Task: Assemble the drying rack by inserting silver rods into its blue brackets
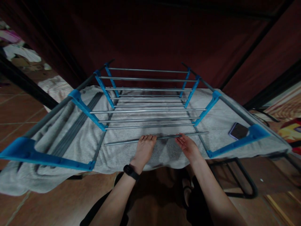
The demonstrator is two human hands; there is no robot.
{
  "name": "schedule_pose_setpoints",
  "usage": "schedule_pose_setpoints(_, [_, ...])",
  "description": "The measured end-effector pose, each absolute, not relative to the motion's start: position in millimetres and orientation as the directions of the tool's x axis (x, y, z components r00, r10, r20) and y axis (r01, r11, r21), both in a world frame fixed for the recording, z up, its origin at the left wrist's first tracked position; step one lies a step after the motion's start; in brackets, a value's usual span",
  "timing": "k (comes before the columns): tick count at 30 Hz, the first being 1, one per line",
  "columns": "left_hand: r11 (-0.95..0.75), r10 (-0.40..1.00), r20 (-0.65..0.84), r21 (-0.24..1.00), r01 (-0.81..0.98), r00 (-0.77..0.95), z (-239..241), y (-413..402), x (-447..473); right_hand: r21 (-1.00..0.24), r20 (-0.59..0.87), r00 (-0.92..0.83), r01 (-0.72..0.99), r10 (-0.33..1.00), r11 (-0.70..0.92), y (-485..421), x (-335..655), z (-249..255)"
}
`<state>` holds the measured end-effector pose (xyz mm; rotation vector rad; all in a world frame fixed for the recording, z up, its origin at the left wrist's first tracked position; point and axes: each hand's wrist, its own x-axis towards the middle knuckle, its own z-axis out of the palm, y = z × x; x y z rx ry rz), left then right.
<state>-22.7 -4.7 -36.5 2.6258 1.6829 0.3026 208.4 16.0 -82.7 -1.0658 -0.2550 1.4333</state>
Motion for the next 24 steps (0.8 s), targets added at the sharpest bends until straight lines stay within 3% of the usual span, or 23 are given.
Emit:
schedule_pose_setpoints(11, [-0.391,0.918,0.131,0.145,0.909,0.374,-39,0,-28,-0.681,-0.49,0.186,-0.692,0.851,-0.241,18,210,-75])
schedule_pose_setpoints(24, [-0.323,0.944,0.016,0.225,0.919,0.328,-35,9,-49,-0.712,-0.434,0.266,-0.687,0.861,-0.147,25,235,-78])
